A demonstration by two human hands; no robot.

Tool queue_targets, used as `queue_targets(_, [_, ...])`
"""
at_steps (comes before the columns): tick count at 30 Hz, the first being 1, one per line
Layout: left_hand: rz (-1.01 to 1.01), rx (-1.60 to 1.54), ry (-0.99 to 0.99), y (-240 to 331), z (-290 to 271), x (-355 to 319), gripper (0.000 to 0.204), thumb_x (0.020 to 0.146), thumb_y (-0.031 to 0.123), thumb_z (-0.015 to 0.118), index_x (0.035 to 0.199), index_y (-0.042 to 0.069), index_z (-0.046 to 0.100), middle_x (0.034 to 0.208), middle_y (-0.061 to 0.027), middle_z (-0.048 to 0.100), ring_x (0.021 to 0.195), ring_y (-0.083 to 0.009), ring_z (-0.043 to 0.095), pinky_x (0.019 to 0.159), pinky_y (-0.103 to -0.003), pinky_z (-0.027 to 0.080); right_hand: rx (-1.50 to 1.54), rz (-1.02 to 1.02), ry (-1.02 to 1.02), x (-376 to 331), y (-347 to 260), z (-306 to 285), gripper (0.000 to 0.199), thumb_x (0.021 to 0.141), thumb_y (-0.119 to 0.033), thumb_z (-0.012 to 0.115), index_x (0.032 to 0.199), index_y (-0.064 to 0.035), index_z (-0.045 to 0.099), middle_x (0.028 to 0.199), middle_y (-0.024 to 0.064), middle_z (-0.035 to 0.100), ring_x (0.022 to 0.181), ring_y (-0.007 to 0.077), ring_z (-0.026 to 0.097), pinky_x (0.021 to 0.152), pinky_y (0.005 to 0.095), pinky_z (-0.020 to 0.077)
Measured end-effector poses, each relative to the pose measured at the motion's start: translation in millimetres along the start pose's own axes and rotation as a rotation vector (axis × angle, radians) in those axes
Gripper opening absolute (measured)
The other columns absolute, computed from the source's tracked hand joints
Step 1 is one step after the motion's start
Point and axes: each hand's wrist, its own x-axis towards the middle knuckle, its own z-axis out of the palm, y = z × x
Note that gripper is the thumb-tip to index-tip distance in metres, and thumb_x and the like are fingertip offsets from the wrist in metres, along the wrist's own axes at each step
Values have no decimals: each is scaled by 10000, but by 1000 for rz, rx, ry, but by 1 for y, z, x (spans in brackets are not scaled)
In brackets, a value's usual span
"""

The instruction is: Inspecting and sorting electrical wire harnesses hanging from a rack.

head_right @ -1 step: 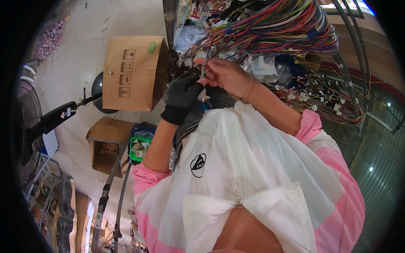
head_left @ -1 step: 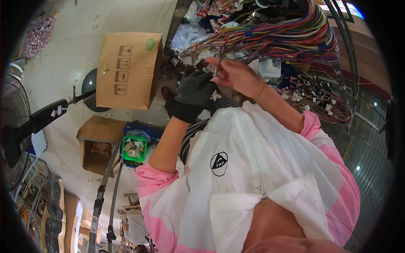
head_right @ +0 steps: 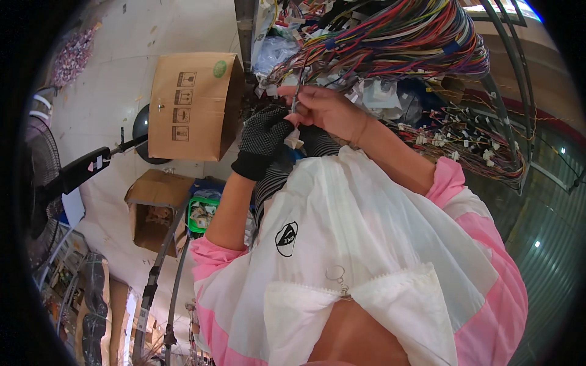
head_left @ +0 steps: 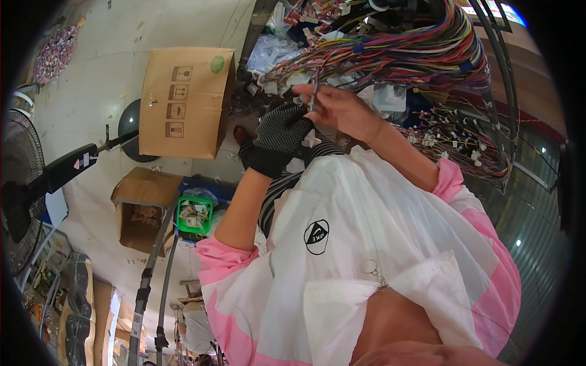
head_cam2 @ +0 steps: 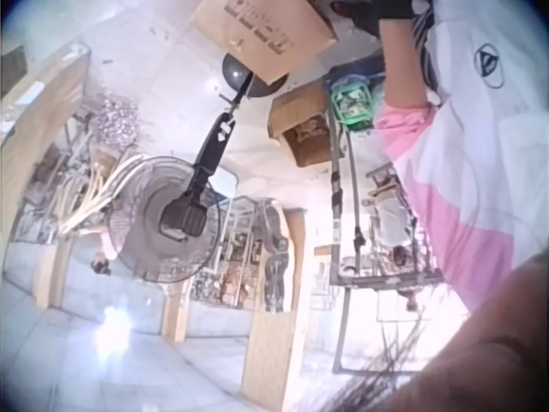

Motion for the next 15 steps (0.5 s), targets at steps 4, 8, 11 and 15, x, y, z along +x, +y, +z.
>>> queue_targets(4, [-302,-677,-246,-2,-9,-4,263,857,270,583,953,39,666,897,-58,634,863,-168,573,803,-278,423,73,32,-139,10,8,-11,331,940,-220,480,1172,12,517,837,24,547,740,111,531,744,284,440])
queue_targets(8, [-439,-953,-293,10,-18,-10,281,882,258,563,979,16,668,948,-25,633,874,-103,543,809,-254,416,60,51,-216,10,12,-22,271,906,-212,554,1090,-12,553,863,28,594,669,72,515,682,250,468])
queue_targets(11, [-427,-940,-291,1,-14,-11,296,882,264,566,1012,14,659,968,-34,637,888,-111,551,816,-251,416,-130,8,-166,9,6,-15,251,893,-243,579,1015,-24,584,739,4,575,598,65,501,575,219,437])
queue_targets(15, [-313,-544,-122,-3,-12,-8,248,844,240,596,986,50,669,913,-62,645,860,-163,583,810,-289,432,-433,-75,94,7,3,0,231,885,-236,590,935,-12,604,698,4,563,561,68,499,510,193,403])
